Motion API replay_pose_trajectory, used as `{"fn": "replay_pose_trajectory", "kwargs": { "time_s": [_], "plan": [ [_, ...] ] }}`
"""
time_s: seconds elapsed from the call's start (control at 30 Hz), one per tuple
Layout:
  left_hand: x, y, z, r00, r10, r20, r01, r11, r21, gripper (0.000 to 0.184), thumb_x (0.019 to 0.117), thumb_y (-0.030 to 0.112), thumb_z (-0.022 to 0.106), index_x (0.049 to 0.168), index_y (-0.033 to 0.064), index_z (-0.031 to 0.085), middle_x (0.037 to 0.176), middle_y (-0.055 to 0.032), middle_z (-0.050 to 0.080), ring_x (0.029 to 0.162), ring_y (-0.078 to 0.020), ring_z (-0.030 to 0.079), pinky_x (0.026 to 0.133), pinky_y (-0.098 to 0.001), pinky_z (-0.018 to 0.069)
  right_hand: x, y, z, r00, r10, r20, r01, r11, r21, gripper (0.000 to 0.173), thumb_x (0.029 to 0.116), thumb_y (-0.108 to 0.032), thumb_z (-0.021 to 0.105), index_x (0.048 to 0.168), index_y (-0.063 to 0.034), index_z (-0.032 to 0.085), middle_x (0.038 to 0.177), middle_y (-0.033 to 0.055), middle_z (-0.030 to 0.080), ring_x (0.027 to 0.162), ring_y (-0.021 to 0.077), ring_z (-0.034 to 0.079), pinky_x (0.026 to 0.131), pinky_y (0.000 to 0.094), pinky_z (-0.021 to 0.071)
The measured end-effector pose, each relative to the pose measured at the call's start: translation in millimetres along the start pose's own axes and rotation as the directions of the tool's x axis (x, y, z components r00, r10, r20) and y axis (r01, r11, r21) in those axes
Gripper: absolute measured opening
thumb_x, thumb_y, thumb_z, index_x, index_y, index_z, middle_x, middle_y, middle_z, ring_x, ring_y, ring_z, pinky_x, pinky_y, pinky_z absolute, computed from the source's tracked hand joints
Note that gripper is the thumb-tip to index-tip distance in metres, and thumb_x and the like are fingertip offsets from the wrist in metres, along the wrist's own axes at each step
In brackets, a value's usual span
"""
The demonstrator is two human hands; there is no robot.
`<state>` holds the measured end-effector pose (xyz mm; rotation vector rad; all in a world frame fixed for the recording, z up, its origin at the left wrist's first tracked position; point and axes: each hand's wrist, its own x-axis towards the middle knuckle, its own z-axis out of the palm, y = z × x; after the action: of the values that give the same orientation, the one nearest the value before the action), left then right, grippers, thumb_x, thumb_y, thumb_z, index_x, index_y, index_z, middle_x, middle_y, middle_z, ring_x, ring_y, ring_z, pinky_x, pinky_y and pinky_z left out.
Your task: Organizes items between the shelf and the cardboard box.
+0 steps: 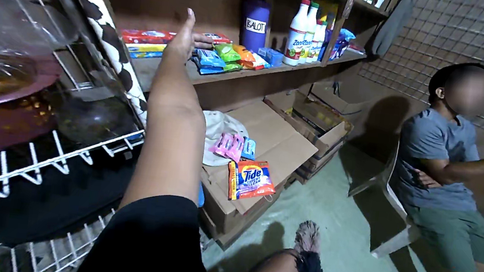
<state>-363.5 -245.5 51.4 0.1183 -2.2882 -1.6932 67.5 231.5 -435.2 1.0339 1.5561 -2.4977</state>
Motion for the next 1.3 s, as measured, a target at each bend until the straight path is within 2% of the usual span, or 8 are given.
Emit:
{"fn": "replay_pose_trajectory", "kwargs": {
  "time_s": [0.23, 0.33, 0.47, 0.57, 0.8, 1.03, 1.2, 1.3],
  "plan": [
    [8, 2, -3, 0.998, -0.015, 0.057, 0.011, 0.998, 0.064, 0.100, 0.0981, 0.073, -0.004, 0.138, 0.0049, 0.058, 0.138, -0.0145, 0.063, 0.126, -0.0269, 0.060, 0.107, -0.0500, 0.0410, 1, 2, 1, 1.000, -0.012, -0.006, 0.012, 0.999, -0.033, 0.020, 0.1095, -0.015, 0.039, 0.115, -0.0028, 0.054, 0.070, -0.0019, 0.062, 0.060, 0.0049, 0.062, 0.060, 0.0247, 0.0568],
    [5, 3, -2, 0.996, -0.022, 0.084, 0.015, 0.996, 0.084, 0.099, 0.0983, 0.072, -0.004, 0.142, 0.0053, 0.055, 0.141, -0.0146, 0.060, 0.127, -0.0263, 0.059, 0.107, -0.0488, 0.0407, -4, -2, 3, 0.998, -0.062, -0.028, 0.059, 0.991, -0.116, 0.027, 0.1090, -0.013, 0.039, 0.127, 0.0037, 0.051, 0.073, -0.0001, 0.061, 0.062, 0.0043, 0.061, 0.062, 0.0245, 0.0558],
    [5, 1, 0, 0.997, -0.021, 0.074, 0.014, 0.996, 0.085, 0.095, 0.0994, 0.072, 0.000, 0.141, 0.0076, 0.056, 0.140, -0.0126, 0.061, 0.127, -0.0244, 0.059, 0.106, -0.0488, 0.0408, -4, 2, 0, 0.999, -0.031, -0.039, 0.027, 0.995, -0.098, 0.024, 0.1099, -0.015, 0.039, 0.120, 0.0004, 0.053, 0.067, -0.0003, 0.061, 0.058, 0.0062, 0.061, 0.058, 0.0257, 0.0558],
    [5, 2, 1, 0.997, -0.030, 0.075, 0.022, 0.994, 0.107, 0.097, 0.0986, 0.073, -0.001, 0.139, 0.0085, 0.059, 0.140, -0.0118, 0.062, 0.126, -0.0242, 0.059, 0.105, -0.0498, 0.0404, -5, 1, 0, 0.999, -0.033, -0.030, 0.031, 0.997, -0.077, 0.022, 0.1099, -0.014, 0.039, 0.117, -0.0001, 0.054, 0.067, -0.0005, 0.062, 0.058, 0.0065, 0.062, 0.058, 0.0255, 0.0564],
    [8, -1, 2, 1.000, -0.013, 0.015, 0.011, 0.994, 0.108, 0.095, 0.0995, 0.073, 0.003, 0.127, 0.0030, 0.062, 0.135, -0.0160, 0.061, 0.123, -0.0262, 0.057, 0.105, -0.0511, 0.0384, -4, -2, 5, 0.999, 0.005, -0.041, -0.007, 0.999, -0.047, 0.020, 0.1100, -0.017, 0.041, 0.115, -0.0027, 0.055, 0.068, -0.0003, 0.062, 0.057, 0.0062, 0.061, 0.057, 0.0250, 0.0559],
    [3, 1, 4, 1.000, -0.019, 0.012, 0.017, 0.994, 0.110, 0.099, 0.0994, 0.072, 0.000, 0.132, 0.0008, 0.060, 0.137, -0.0188, 0.060, 0.126, -0.0282, 0.056, 0.107, -0.0522, 0.0364, 3, 3, -5, 1.000, -0.001, -0.031, 0.000, 0.999, -0.040, 0.022, 0.1096, -0.014, 0.040, 0.121, -0.0023, 0.054, 0.071, 0.0012, 0.063, 0.059, 0.0078, 0.063, 0.059, 0.0264, 0.0576],
    [4, 0, 3, 1.000, -0.015, 0.015, 0.013, 0.991, 0.131, 0.099, 0.0990, 0.072, -0.001, 0.129, 0.0018, 0.061, 0.134, -0.0181, 0.061, 0.122, -0.0270, 0.057, 0.106, -0.0516, 0.0369, 4, 6, -6, 0.999, -0.021, -0.032, 0.021, 1.000, -0.010, 0.021, 0.1093, -0.014, 0.040, 0.116, -0.0034, 0.057, 0.068, 0.0017, 0.066, 0.057, 0.0090, 0.064, 0.055, 0.0268, 0.0573],
    [1, 0, 1, 1.000, 0.008, 0.010, -0.010, 0.992, 0.129, 0.098, 0.0997, 0.072, 0.000, 0.129, 0.0005, 0.061, 0.133, -0.0198, 0.062, 0.121, -0.0290, 0.059, 0.104, -0.0532, 0.0402, -1, 1, -1, 0.999, -0.036, -0.024, 0.035, 0.999, -0.039, 0.020, 0.1095, -0.013, 0.039, 0.115, -0.0034, 0.055, 0.066, -0.0030, 0.062, 0.056, 0.0037, 0.060, 0.055, 0.0232, 0.0546]
  ]
}}
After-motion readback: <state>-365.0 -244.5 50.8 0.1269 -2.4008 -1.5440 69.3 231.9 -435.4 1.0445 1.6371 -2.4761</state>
